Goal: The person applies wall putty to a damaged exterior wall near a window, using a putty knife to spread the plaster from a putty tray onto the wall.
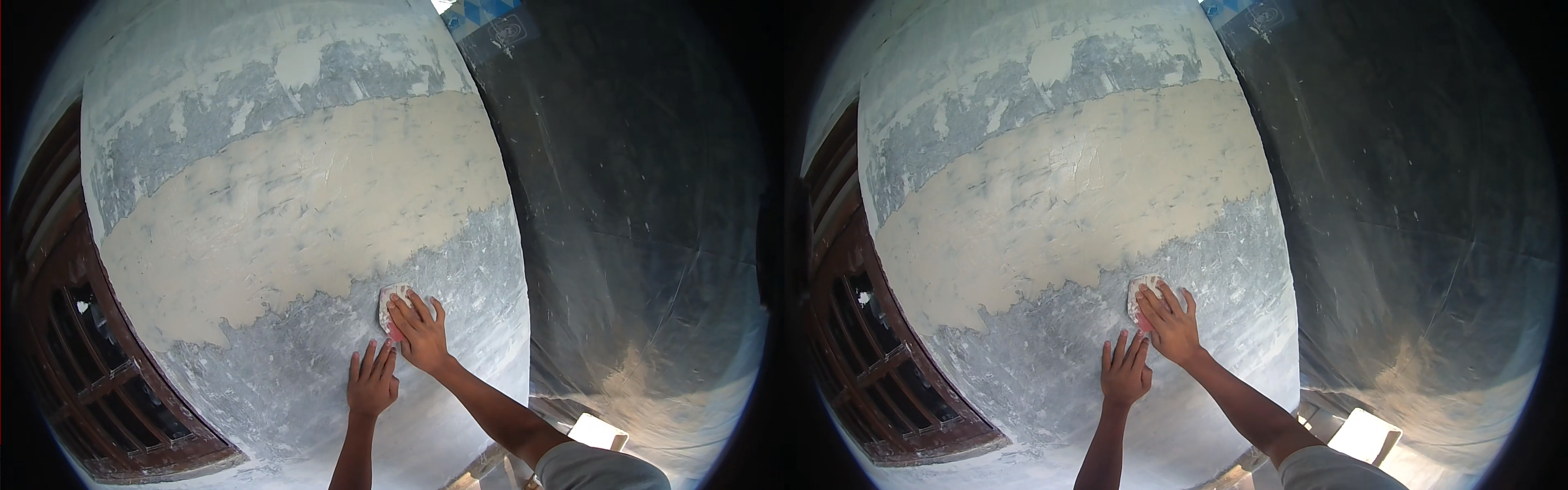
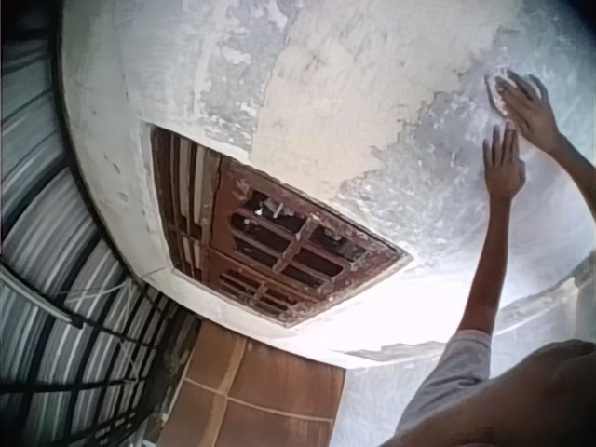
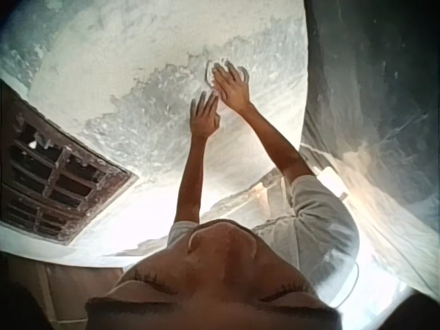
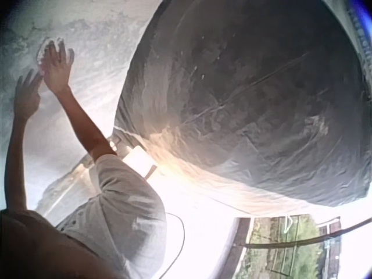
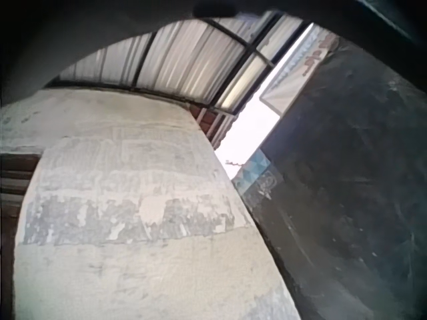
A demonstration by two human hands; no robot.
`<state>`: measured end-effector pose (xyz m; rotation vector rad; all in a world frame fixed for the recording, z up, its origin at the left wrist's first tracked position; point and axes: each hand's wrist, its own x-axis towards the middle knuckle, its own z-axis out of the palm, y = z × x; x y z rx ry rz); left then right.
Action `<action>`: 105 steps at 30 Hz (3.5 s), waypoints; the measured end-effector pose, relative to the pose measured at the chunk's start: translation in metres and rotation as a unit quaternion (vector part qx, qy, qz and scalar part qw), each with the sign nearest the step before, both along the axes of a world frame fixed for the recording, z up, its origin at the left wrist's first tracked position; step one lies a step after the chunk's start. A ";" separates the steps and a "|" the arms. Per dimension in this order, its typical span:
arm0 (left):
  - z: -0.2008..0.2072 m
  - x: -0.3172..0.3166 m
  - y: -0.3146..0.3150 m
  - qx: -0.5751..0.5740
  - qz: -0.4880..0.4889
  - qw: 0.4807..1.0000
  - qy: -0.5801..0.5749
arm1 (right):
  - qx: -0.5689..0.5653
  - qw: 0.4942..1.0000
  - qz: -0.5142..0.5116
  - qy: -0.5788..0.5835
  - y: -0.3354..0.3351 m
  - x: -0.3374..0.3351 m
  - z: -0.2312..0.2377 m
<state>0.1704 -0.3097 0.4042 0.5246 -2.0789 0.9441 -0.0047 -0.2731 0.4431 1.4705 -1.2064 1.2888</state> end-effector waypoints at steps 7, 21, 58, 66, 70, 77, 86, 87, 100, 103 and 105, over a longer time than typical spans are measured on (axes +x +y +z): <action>-0.001 -0.006 -0.001 -0.005 -0.030 1.000 0.002 | -0.018 0.993 -0.074 -0.086 -0.006 -0.036 0.046; -0.002 -0.002 0.001 0.012 -0.004 1.000 -0.003 | 0.007 0.999 -0.026 -0.047 -0.007 0.003 0.036; -0.014 -0.007 -0.009 0.008 -0.041 0.999 0.024 | -0.013 0.999 0.013 0.029 -0.008 0.021 0.053; -0.108 -0.010 0.039 0.235 -0.079 0.968 -0.039 | 0.115 0.992 0.036 0.042 0.063 -0.006 -0.086; -0.135 -0.060 0.074 0.310 -0.116 0.943 -0.038 | 0.189 0.978 -0.006 -0.090 0.109 -0.052 -0.144; -0.233 -0.171 0.139 0.472 -0.160 0.845 -0.192 | 0.187 0.875 -0.098 -0.435 0.220 -0.140 -0.313; -0.366 -0.261 0.273 0.603 -0.159 0.694 -0.361 | 0.362 0.467 -0.203 -0.781 0.433 -0.192 -0.491; -0.378 -0.262 0.285 0.609 -0.154 0.682 -0.374 | 0.358 0.448 -0.206 -0.793 0.445 -0.189 -0.498; -0.485 -0.298 0.297 0.594 -0.163 0.677 -0.402 | 0.450 0.524 -0.214 -0.691 0.397 -0.200 -0.563; -0.498 -0.303 0.292 0.611 -0.145 0.668 -0.400 | 0.478 0.564 -0.221 -0.636 0.380 -0.204 -0.587; -0.506 -0.297 0.288 0.613 -0.148 0.687 -0.362 | 0.512 0.601 -0.216 -0.574 0.367 -0.205 -0.601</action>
